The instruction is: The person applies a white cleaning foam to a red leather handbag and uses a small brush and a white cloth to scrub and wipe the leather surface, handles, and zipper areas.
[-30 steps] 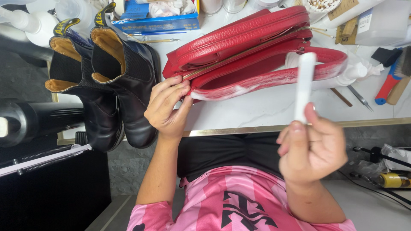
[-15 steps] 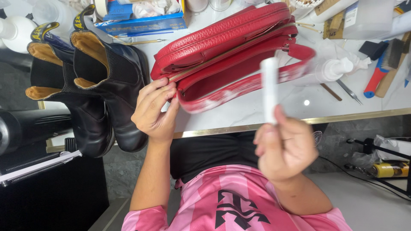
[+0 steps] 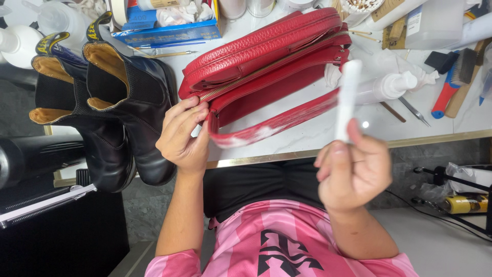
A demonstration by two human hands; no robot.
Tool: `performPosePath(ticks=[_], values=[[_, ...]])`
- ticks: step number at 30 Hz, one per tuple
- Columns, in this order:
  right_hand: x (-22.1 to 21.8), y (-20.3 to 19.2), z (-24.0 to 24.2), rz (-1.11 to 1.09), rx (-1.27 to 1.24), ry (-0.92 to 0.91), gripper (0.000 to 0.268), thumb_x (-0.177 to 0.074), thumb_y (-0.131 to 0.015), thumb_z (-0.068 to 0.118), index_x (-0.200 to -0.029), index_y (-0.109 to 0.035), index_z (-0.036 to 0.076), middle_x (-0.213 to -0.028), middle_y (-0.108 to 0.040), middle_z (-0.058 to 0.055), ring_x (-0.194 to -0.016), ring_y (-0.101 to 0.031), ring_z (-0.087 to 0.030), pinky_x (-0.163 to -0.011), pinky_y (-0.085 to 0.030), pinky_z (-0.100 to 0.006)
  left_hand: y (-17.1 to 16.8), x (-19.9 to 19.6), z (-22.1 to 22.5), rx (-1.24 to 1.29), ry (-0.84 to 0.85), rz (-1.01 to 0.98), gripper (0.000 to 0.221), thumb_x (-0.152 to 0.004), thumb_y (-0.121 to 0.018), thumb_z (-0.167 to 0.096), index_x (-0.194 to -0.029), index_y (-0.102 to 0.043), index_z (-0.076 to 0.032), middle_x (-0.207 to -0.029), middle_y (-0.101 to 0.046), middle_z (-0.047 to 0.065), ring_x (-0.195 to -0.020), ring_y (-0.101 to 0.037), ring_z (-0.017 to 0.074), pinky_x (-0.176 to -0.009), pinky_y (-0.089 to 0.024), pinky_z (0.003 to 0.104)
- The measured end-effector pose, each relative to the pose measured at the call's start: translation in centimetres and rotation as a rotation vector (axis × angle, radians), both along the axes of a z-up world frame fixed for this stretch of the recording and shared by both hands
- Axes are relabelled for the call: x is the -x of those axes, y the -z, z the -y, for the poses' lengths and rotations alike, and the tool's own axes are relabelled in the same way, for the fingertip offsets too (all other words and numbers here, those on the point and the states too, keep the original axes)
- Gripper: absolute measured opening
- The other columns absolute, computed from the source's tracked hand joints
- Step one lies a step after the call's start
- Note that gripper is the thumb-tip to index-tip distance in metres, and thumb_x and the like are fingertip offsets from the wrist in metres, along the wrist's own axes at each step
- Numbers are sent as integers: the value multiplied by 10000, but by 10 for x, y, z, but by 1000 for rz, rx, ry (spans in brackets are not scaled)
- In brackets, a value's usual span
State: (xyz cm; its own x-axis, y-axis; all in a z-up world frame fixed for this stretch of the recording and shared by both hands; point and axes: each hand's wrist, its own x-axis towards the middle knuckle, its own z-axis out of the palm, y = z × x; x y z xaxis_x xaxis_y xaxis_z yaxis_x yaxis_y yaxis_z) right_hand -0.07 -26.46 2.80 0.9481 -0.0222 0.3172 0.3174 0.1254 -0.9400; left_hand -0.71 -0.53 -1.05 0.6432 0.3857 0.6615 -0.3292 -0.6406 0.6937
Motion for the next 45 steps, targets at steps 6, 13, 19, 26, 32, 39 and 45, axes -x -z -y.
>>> performPosePath(ticks=[6,13,19,26,32,39,45], values=[[19,-4,-31,182,321,-201,266,-995,-630,-74,-1259,-597,-77,-865,-691,-105,-618,-583,-56,-603,-481,-208,-1,0,0,3,4,13,260,-800,-882,49,-1012,-736,8,-1018,-765,139,-1098,-718,291,-977,-589,378],[13,-16,-29,229,344,-308,288,-934,-659,-108,-1216,-612,-74,-870,-684,-123,-611,-571,-47,-547,-462,-211,0,-1,-1,-12,3,17,273,-782,-888,49,-1003,-734,4,-1015,-765,133,-1098,-720,293,-982,-585,385],[16,-6,-21,282,348,-309,283,-960,-664,-59,-1238,-615,-31,-873,-684,-106,-693,-634,-129,-612,-514,-266,1,0,-4,-7,21,0,256,-789,-841,99,-1003,-733,10,-1013,-762,135,-1105,-719,302,-1004,-577,396],[-8,11,13,-65,-146,-159,255,-1093,-494,-88,-1322,-581,-16,-760,-615,-109,-463,-456,-96,-534,-494,-310,3,0,-4,12,47,2,250,-787,-833,91,-1006,-734,25,-1013,-761,147,-1098,-711,316,-1001,-574,406],[-29,13,25,-62,-302,-224,260,-1104,-466,-26,-1335,-581,1,-620,-546,-64,-385,-415,-97,-465,-441,-306,5,0,-5,5,10,11,229,-795,-832,80,-995,-737,24,-1008,-761,143,-1102,-722,306,-1010,-584,407],[-36,17,30,-72,-440,-249,293,-1115,-423,0,-1376,-559,6,-537,-478,-40,-357,-386,-93,-474,-404,-315,5,2,-3,25,9,-6,231,-796,-841,82,-993,-737,23,-1010,-762,145,-1109,-716,307,-1009,-576,400],[-46,22,34,-166,-556,-349,334,-1137,-397,61,-1430,-558,61,-491,-438,-21,-346,-366,-96,-453,-413,-292,6,1,-2,27,5,4,227,-809,-837,83,-1001,-733,20,-1010,-760,144,-1103,-717,304,-1006,-579,397]])
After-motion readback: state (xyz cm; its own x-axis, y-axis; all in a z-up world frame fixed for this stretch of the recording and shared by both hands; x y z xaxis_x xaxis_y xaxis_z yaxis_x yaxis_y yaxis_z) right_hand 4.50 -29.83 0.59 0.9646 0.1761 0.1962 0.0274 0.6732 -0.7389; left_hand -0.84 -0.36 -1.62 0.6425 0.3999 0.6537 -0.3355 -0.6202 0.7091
